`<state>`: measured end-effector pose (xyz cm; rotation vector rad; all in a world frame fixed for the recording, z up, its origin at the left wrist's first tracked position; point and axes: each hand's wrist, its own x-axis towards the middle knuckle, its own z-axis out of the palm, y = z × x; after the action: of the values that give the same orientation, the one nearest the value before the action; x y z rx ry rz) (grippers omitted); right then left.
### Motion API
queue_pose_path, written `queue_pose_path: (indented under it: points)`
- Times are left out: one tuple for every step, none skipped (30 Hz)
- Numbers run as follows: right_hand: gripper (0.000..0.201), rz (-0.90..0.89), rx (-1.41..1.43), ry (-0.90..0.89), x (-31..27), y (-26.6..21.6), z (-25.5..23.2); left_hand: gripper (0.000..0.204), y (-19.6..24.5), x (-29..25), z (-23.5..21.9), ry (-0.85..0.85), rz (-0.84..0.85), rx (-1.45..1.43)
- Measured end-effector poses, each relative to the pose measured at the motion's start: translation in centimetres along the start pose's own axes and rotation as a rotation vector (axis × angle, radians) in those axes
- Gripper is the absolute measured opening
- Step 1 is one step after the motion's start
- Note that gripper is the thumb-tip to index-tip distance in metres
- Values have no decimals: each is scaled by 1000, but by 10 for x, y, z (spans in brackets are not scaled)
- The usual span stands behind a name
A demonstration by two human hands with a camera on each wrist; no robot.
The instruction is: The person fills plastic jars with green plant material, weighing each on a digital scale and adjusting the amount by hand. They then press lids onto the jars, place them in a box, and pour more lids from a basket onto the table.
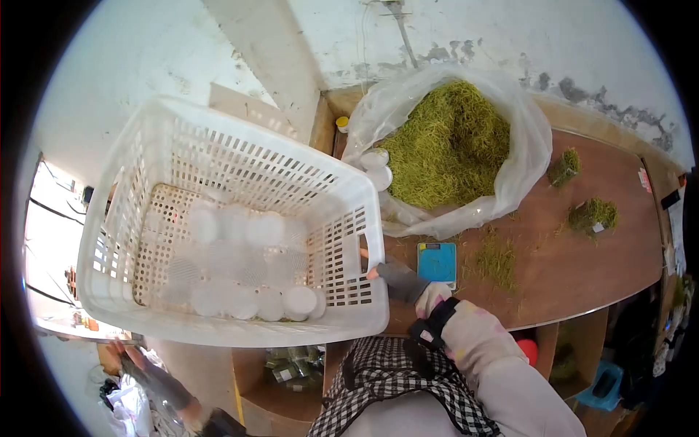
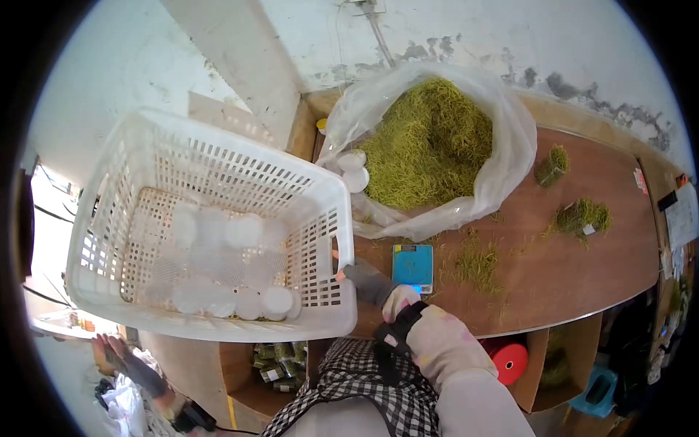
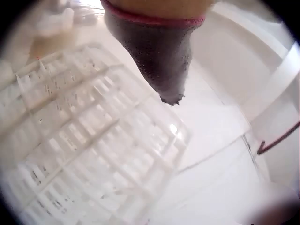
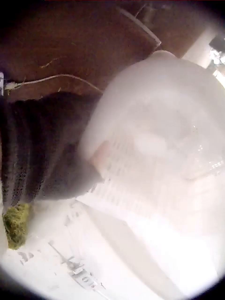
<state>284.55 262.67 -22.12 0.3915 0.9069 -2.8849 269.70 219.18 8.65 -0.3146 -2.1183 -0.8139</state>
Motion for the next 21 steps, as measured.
queue_pose_path:
  points:
    - [85, -5, 6, 1, -4, -2, 2, 63, -48, 10, -6, -102, -17, 77]
    - [86, -4, 26, -44, -9, -7, 8, 65, -45, 14, 0, -76, -97, -273]
    - [87, -5, 46, -86, -12, -10, 13, 67, -37, 24, 14, -52, -179, -625]
    - [87, -8, 49, -79, -14, -10, 17, 67, -18, 36, 25, -60, -180, -629]
    - [88, 19, 45, -77, -13, -11, 20, 69, 9, 48, 34, -69, -120, -588]
    - [89, 47, 35, -76, -13, -12, 23, 71, 21, 53, 37, -73, -62, -547]
    - [89, 46, 25, -74, -8, -5, 18, 71, 8, 60, 35, -66, -67, -553]
    - [89, 47, -21, -51, -1, 6, 12, 71, -16, 73, 31, -184, -123, -457]
    - [89, 47, -63, -29, 4, 15, 7, 71, -40, 84, 27, -303, -175, -359]
    - [89, 42, -67, -28, 6, 17, 7, 71, -64, 88, 22, -340, -168, -355]
    - [88, 41, -57, -47, 9, 16, 8, 71, -78, 94, 17, -342, -166, -362]
    - [88, 39, -45, -64, 10, 16, 7, 72, -92, 99, 13, -397, -103, -364]
    - [88, 35, -44, -57, 8, 18, 7, 74, -91, 100, 10, -453, -43, -365]
    - [88, 88, -59, -52, 5, 16, 6, 78, -91, 99, 8, -457, 5, -331]
    - [88, 145, -78, -48, 3, 14, 5, 78, -91, 93, 10, -459, -5, -335]
    - [88, 152, -84, -42, 3, 14, 4, 79, -66, 85, 18, -350, 100, -310]
    - [85, 167, -91, -16, 3, 19, 3, 81, -48, 78, 24, -238, 205, -280]
    - [83, 182, -95, 8, 3, 23, 3, 83, -43, 71, 31, -147, 261, -261]
    - [83, 186, -97, 7, 3, 25, 3, 83, -34, 65, 33, -146, 258, -258]
    - [79, 176, -82, 63, 0, 26, 3, 85, -22, 60, 34, -91, 253, -282]
    - [76, 168, -63, 124, -4, 31, -2, 87, -9, 57, 36, -43, 246, -305]
